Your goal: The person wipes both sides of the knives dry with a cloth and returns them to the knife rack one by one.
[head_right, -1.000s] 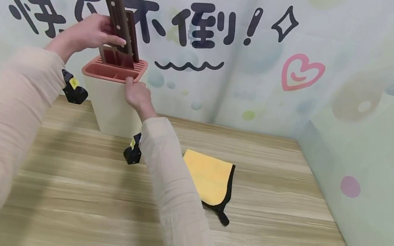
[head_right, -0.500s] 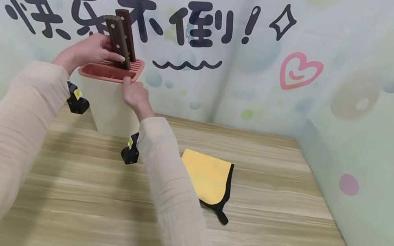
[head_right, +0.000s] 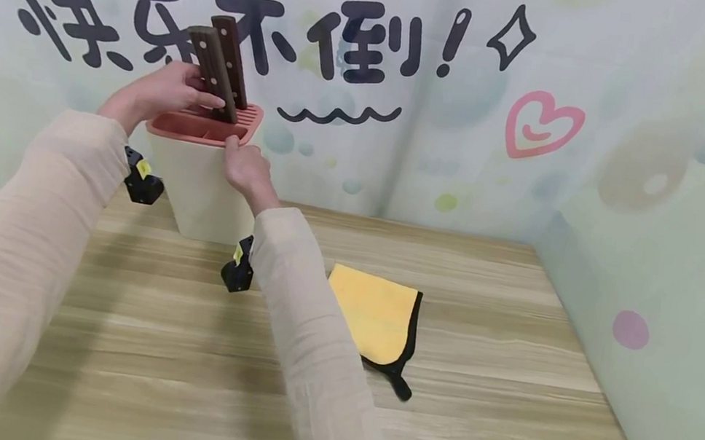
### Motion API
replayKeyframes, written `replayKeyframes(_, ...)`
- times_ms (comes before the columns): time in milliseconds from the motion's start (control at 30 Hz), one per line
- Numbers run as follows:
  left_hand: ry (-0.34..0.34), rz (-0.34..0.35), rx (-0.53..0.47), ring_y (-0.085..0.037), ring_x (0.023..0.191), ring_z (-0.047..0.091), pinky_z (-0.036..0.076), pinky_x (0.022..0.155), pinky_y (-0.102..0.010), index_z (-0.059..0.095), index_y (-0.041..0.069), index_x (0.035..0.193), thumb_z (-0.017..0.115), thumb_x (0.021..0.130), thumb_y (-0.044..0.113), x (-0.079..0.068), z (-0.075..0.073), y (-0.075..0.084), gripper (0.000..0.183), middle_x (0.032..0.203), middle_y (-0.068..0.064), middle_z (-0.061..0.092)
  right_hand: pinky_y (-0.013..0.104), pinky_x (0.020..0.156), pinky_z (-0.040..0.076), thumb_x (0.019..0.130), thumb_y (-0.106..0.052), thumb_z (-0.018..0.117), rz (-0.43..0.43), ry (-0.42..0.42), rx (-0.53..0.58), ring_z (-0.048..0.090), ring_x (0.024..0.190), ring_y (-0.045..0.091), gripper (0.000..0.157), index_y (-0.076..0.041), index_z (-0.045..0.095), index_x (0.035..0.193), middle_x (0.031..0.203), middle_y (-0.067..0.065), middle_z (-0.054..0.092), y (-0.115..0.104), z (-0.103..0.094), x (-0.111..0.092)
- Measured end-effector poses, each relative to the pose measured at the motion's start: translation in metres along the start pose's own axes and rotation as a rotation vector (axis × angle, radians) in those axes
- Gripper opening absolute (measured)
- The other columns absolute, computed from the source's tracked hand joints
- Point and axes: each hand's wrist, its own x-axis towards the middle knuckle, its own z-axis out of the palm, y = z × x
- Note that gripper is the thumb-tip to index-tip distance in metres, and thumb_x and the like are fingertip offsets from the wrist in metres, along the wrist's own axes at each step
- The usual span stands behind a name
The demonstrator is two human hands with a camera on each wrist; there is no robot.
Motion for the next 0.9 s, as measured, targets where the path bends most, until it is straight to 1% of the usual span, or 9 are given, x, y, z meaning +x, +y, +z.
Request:
replayKeyframes(100, 0.000, -0.010, 0.003, -0.037, 0.114, 0.043, 0.024, 0.104, -0.042, 0.036, -0.006, 0.129, 0.049, 0.091, 0.018, -0.002, 0.001, -0.001, 0.047, 0.127, -0.028, 0.043, 0.021, 0.065, 0.034, 0.097, -0.037, 0.020, 0.003, 0.000, 0.003, 0.043, 0.081, 0.016, 0.045, -0.003, 0.050, 0.100, 0.082, 0.006, 0.041, 0.001, 0.000, 0.000)
replayKeyframes(200, 0.010, -0.005, 0.029, -0.036, 0.115, 0.041, 0.023, 0.104, -0.043, 0.037, -0.006, 0.128, 0.051, 0.090, 0.021, -0.003, 0.001, -0.004, 0.048, 0.126, -0.028, 0.043, 0.022, 0.078, 0.039, 0.097, -0.040, 0.023, 0.021, 0.000, 0.015, 0.047, 0.093, 0.017, 0.050, -0.002, 0.047, 0.118, 0.102, 0.008, 0.049, 0.003, 0.000, 0.001)
replayKeyframes(333, 0.032, 0.004, 0.074, -0.036, 0.112, 0.043, 0.027, 0.101, -0.044, 0.042, -0.007, 0.125, 0.052, 0.089, 0.022, -0.005, 0.003, -0.007, 0.047, 0.123, -0.028, 0.046, 0.028, 0.091, 0.040, 0.095, -0.044, 0.027, 0.057, -0.004, 0.042, 0.047, 0.109, 0.019, 0.056, -0.002, 0.037, 0.132, 0.127, 0.010, 0.046, 0.006, 0.001, 0.001)
replayKeyframes(467, 0.058, -0.026, 0.130, -0.036, 0.110, 0.044, 0.030, 0.098, -0.045, 0.042, -0.009, 0.124, 0.051, 0.089, 0.026, -0.008, 0.005, -0.006, 0.050, 0.121, -0.029, 0.047, 0.029, 0.088, 0.044, 0.095, -0.045, 0.028, 0.066, -0.026, 0.074, 0.049, 0.109, 0.021, 0.058, -0.002, 0.036, 0.132, 0.128, 0.011, 0.045, 0.010, -0.002, 0.002)
replayKeyframes(633, 0.135, -0.083, 0.238, -0.040, 0.118, 0.037, 0.031, 0.099, -0.048, 0.028, -0.013, 0.131, 0.046, 0.090, 0.033, -0.021, 0.007, 0.006, 0.064, 0.129, -0.033, 0.036, 0.029, 0.084, 0.046, 0.096, -0.044, 0.027, 0.002, -0.043, 0.056, 0.049, 0.109, 0.020, 0.056, -0.004, 0.039, 0.131, 0.122, 0.012, 0.049, 0.023, -0.014, -0.002)
replayKeyframes(700, 0.215, -0.036, 0.261, -0.042, 0.120, 0.034, 0.029, 0.099, -0.049, 0.025, -0.014, 0.131, 0.047, 0.090, 0.031, -0.031, 0.013, 0.008, 0.065, 0.130, -0.034, 0.034, 0.030, 0.083, 0.046, 0.096, -0.044, 0.026, -0.035, -0.045, 0.005, 0.051, 0.103, 0.021, 0.055, -0.003, 0.043, 0.128, 0.113, 0.014, 0.052, 0.032, -0.021, -0.006)
replayKeyframes(767, 0.309, 0.052, 0.248, -0.042, 0.122, 0.032, 0.026, 0.101, -0.048, 0.027, -0.014, 0.130, 0.048, 0.090, 0.027, -0.043, 0.023, 0.007, 0.061, 0.130, -0.033, 0.034, 0.032, 0.085, 0.044, 0.096, -0.043, 0.027, -0.078, -0.047, -0.066, 0.052, 0.102, 0.022, 0.054, -0.002, 0.044, 0.126, 0.109, 0.013, 0.054, 0.045, -0.028, -0.012)
replayKeyframes(833, 0.391, 0.149, 0.217, -0.041, 0.121, 0.033, 0.026, 0.101, -0.047, 0.033, -0.013, 0.127, 0.051, 0.089, 0.023, -0.056, 0.036, 0.002, 0.056, 0.128, -0.031, 0.038, 0.033, 0.091, 0.041, 0.096, -0.041, 0.028, -0.115, -0.060, -0.131, 0.050, 0.107, 0.022, 0.051, -0.002, 0.045, 0.126, 0.116, 0.012, 0.053, 0.058, -0.033, -0.022)
replayKeyframes(900, 0.418, 0.225, 0.201, -0.040, 0.121, 0.033, 0.024, 0.103, -0.046, 0.036, -0.012, 0.126, 0.052, 0.090, 0.021, -0.069, 0.051, -0.004, 0.052, 0.127, -0.029, 0.040, 0.035, 0.095, 0.038, 0.097, -0.038, 0.029, -0.155, -0.078, -0.178, 0.047, 0.113, 0.023, 0.050, -0.001, 0.044, 0.127, 0.123, 0.013, 0.050, 0.074, -0.038, -0.032)
